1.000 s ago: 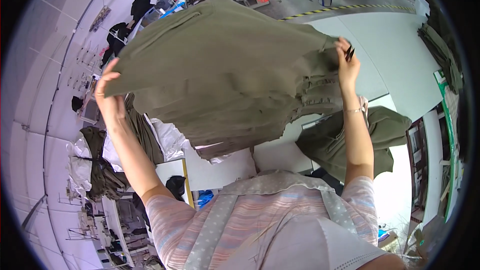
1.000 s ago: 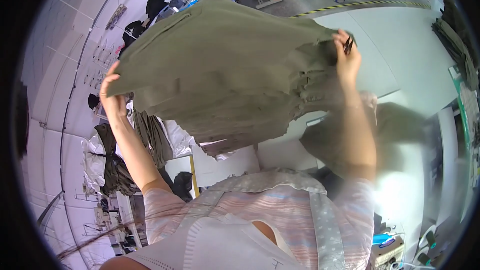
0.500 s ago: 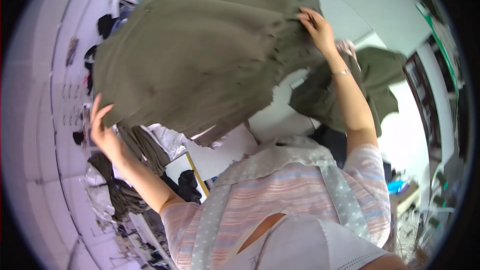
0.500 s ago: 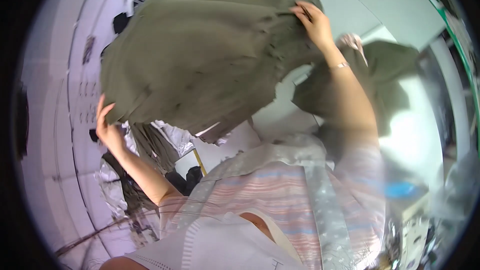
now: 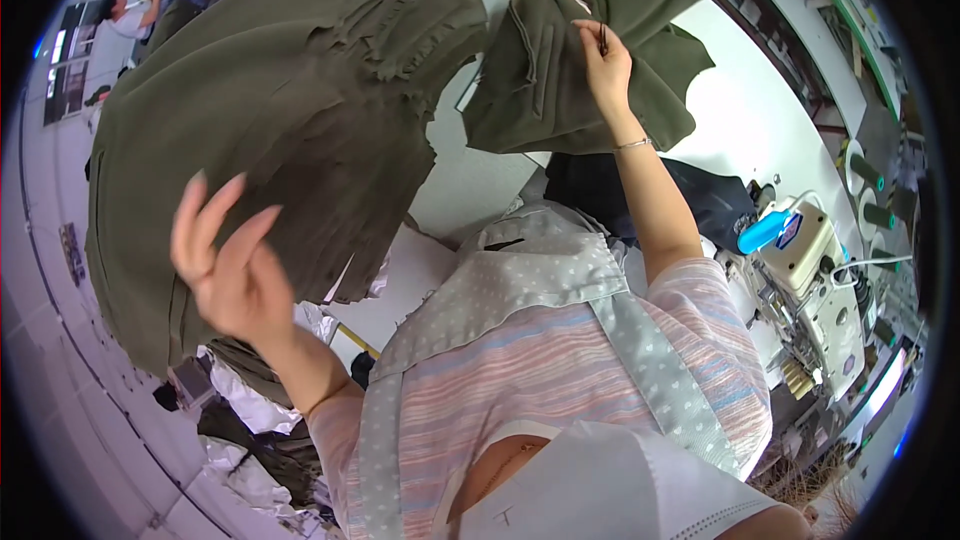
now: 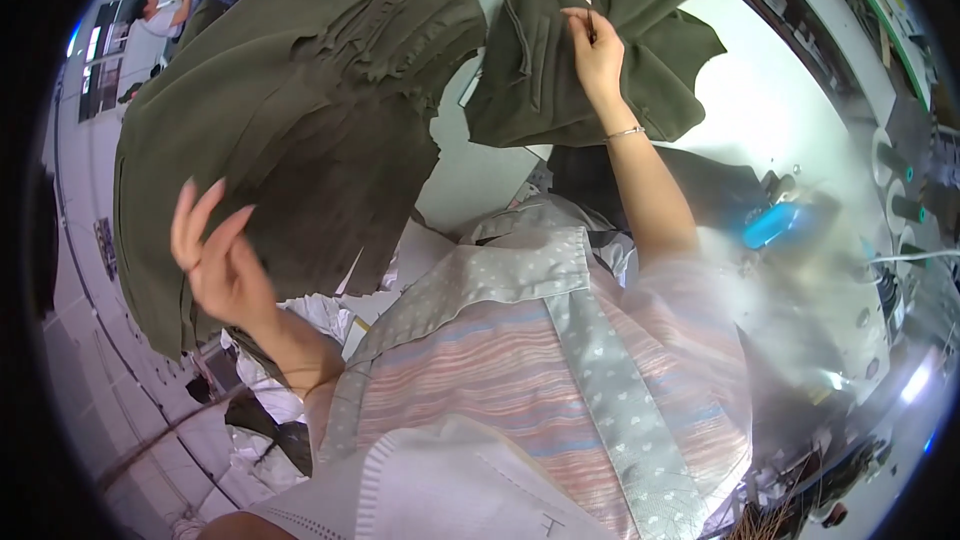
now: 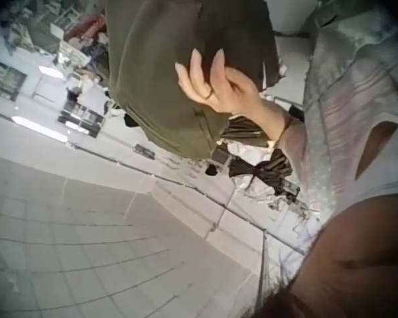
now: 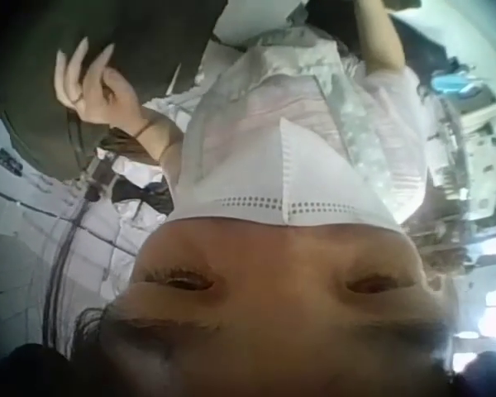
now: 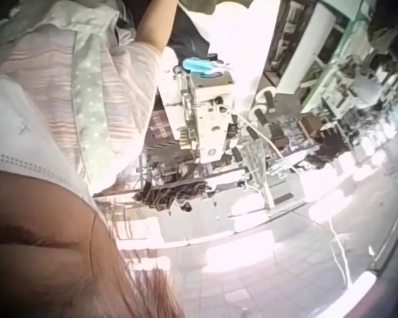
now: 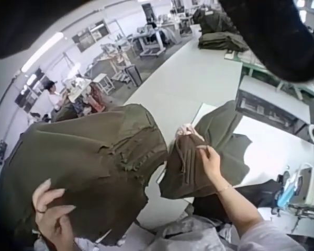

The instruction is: Inspecting green garments for quality, checking seams and zippers, and stacking them at a factory workstation.

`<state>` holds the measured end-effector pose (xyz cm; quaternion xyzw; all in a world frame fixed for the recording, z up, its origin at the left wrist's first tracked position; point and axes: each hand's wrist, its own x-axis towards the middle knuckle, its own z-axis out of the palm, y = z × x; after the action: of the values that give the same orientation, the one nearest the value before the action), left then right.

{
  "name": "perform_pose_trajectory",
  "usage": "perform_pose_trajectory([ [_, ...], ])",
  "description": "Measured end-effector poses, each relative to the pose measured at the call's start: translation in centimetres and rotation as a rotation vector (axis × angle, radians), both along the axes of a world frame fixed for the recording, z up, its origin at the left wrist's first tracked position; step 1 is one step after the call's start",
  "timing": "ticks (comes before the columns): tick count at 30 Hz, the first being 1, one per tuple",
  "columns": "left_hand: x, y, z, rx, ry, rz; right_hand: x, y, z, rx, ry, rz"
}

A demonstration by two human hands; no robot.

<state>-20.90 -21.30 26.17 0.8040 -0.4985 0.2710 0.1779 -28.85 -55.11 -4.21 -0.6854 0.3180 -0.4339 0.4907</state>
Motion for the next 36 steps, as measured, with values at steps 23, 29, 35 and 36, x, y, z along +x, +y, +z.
perform_pose_trajectory([
  [23,6.7,-14.5,-21.6,0.645,1.387,-0.368,-12.4,9.4,6.9,0.571,-0.023,0.333],
  [29,4.9,-8.1,-19.4,0.514,1.403,-0.283,-5.7,10.7,7.2,0.100,0.114,0.490],
  [35,2.0,-7.7,-21.1,-0.040,1.320,-0.299,-4.0,11.8,7.6,0.172,0.137,0.475],
  [36,1.6,-7.7,-21.3,-0.130,1.432,-0.257,-4.3,11.7,7.4,0.174,0.139,0.463],
])
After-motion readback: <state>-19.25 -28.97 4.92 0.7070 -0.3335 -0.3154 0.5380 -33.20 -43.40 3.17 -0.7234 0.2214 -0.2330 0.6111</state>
